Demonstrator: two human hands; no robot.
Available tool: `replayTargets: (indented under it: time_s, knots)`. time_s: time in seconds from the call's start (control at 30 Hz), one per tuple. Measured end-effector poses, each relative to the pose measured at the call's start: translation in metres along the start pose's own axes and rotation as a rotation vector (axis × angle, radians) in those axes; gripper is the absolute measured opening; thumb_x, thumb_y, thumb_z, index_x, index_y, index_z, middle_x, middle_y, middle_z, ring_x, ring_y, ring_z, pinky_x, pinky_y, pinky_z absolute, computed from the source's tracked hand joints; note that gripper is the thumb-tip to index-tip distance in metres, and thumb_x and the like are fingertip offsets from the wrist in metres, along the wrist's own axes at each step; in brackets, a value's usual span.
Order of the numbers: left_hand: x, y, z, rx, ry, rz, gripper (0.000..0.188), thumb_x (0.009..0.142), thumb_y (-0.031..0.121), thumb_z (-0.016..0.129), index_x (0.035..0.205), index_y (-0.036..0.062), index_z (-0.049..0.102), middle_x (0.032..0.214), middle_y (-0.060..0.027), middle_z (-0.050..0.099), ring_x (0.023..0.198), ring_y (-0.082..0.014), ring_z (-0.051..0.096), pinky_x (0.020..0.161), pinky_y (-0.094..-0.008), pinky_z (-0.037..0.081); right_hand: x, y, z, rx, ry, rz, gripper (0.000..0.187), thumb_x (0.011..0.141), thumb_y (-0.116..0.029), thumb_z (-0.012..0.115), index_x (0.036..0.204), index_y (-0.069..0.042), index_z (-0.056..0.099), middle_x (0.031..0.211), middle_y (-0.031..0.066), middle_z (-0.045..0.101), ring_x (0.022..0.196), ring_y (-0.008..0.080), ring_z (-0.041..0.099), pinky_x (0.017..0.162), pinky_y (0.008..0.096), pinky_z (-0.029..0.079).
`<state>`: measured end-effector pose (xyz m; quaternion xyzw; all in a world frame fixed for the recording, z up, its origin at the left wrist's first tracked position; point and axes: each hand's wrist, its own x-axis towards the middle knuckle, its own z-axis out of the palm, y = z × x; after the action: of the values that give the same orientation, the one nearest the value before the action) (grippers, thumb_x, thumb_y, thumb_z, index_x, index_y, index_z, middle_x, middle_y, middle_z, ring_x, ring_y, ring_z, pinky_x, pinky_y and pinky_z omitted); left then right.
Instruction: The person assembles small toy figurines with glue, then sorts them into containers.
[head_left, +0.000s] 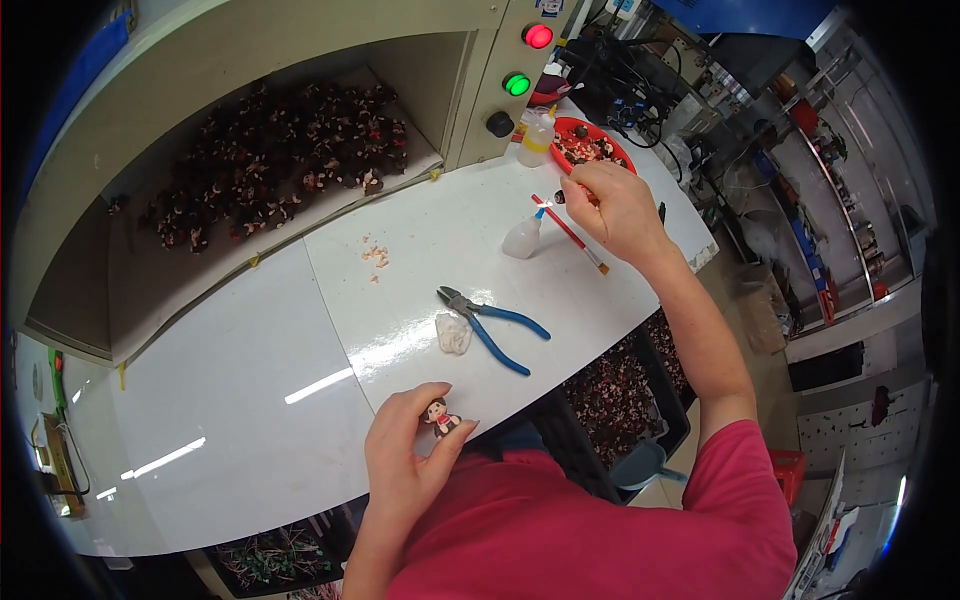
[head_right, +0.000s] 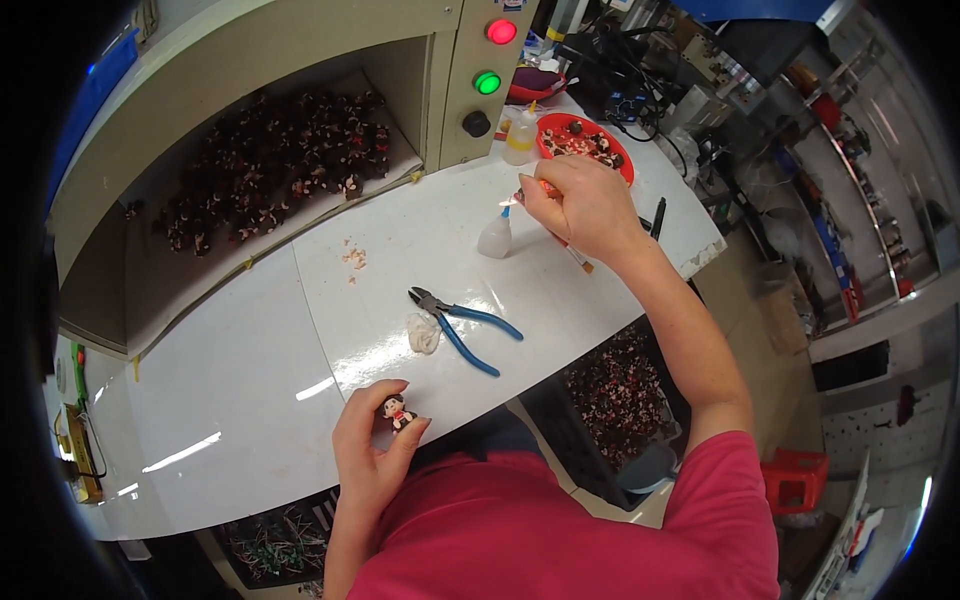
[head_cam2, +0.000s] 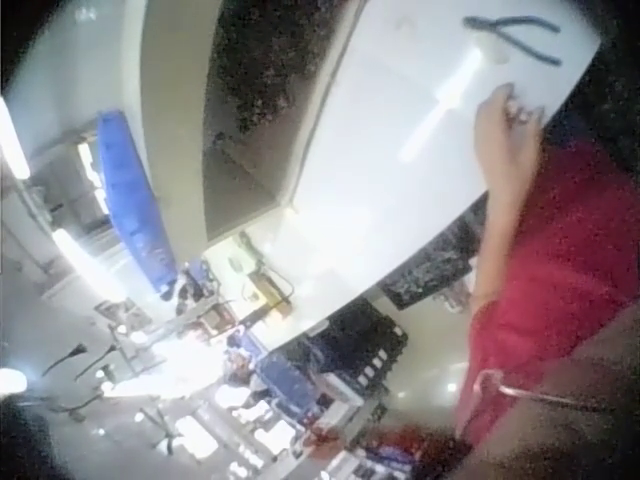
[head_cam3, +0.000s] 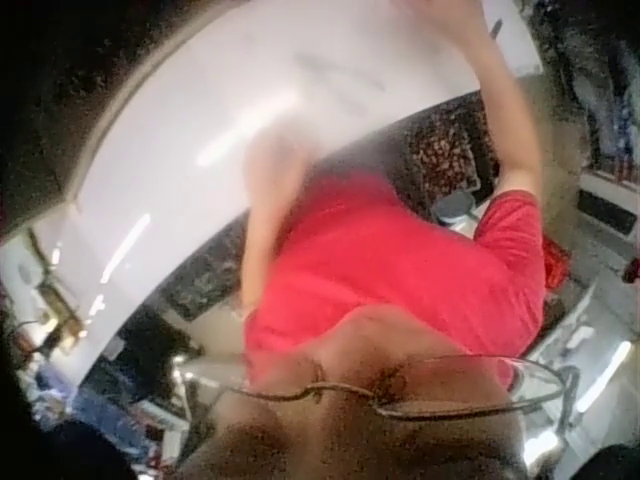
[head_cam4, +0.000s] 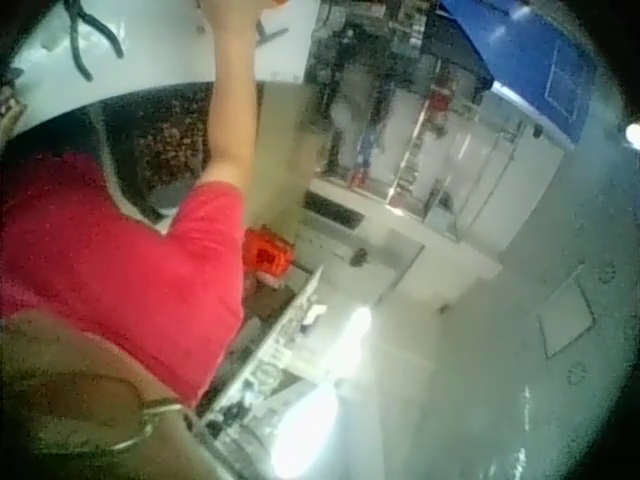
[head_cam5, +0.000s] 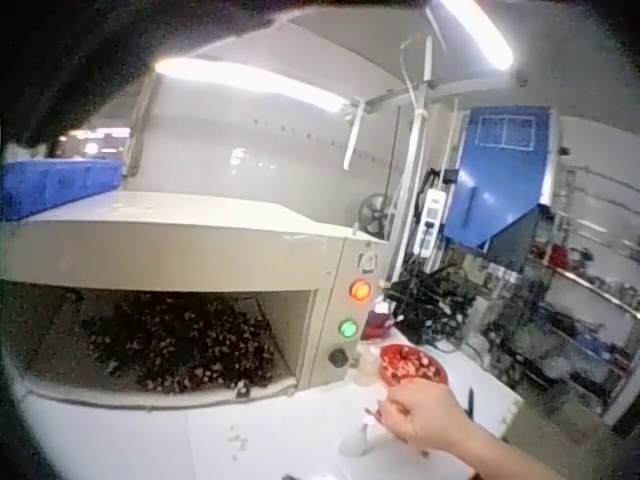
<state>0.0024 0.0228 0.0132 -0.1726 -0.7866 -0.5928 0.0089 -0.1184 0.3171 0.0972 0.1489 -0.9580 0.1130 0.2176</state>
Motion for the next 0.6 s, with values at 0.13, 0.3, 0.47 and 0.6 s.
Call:
replayTargets:
  time_s: [0.13, 0.3, 0.47, 0.6]
  knots:
    - [-0.0002, 0.0000, -0.0004, -0.003, -0.007, -0.013, 0.037, 0.072, 0.004, 0.073, 0.106, 0.0021, 0.058, 0.093, -0.0083, 0.058, 0.081, -0.0163, 0.057, 0.072, -0.0256, 0.046, -0.0005, -0.0002, 0.0004, -0.003, 0.001, 0.011, 0.020, 0.084, -0.018, 0.055, 0.080, 0.000, 0.062, 0.073, 0.0113, 0.060, 0.069, 0.0249, 0.057, 0.064, 0.0337, 0.046]
    - [0.0015, -0.0019, 0.0029, -0.002, 0.050, 0.046, 0.037, 0.071, 0.010, 0.076, 0.103, 0.0034, 0.059, 0.084, -0.0100, 0.058, 0.072, -0.0209, 0.056, 0.064, -0.0291, 0.048, -0.0011, 0.0011, 0.0012, -0.014, -0.014, 0.030, 0.020, 0.084, -0.019, 0.055, 0.081, 0.000, 0.062, 0.074, 0.0115, 0.061, 0.070, 0.0249, 0.057, 0.064, 0.0337, 0.046]
    - [0.0021, -0.0019, 0.0027, -0.003, 0.058, 0.065, 0.037, 0.071, 0.010, 0.076, 0.103, 0.0032, 0.059, 0.084, -0.0100, 0.058, 0.072, -0.0206, 0.056, 0.064, -0.0286, 0.048, 0.0004, -0.0009, -0.0010, -0.023, -0.027, 0.043, 0.021, 0.084, -0.019, 0.055, 0.082, 0.001, 0.062, 0.075, 0.0118, 0.061, 0.070, 0.0251, 0.057, 0.065, 0.0337, 0.046]
    - [0.0022, -0.0008, 0.0026, 0.007, 0.053, 0.062, 0.038, 0.071, 0.010, 0.077, 0.103, 0.0033, 0.059, 0.084, -0.0099, 0.058, 0.072, -0.0205, 0.056, 0.063, -0.0285, 0.048, -0.0005, 0.0003, 0.0006, -0.004, -0.035, 0.043, 0.021, 0.084, -0.019, 0.055, 0.083, 0.001, 0.062, 0.075, 0.0118, 0.061, 0.070, 0.0249, 0.058, 0.065, 0.0337, 0.046]
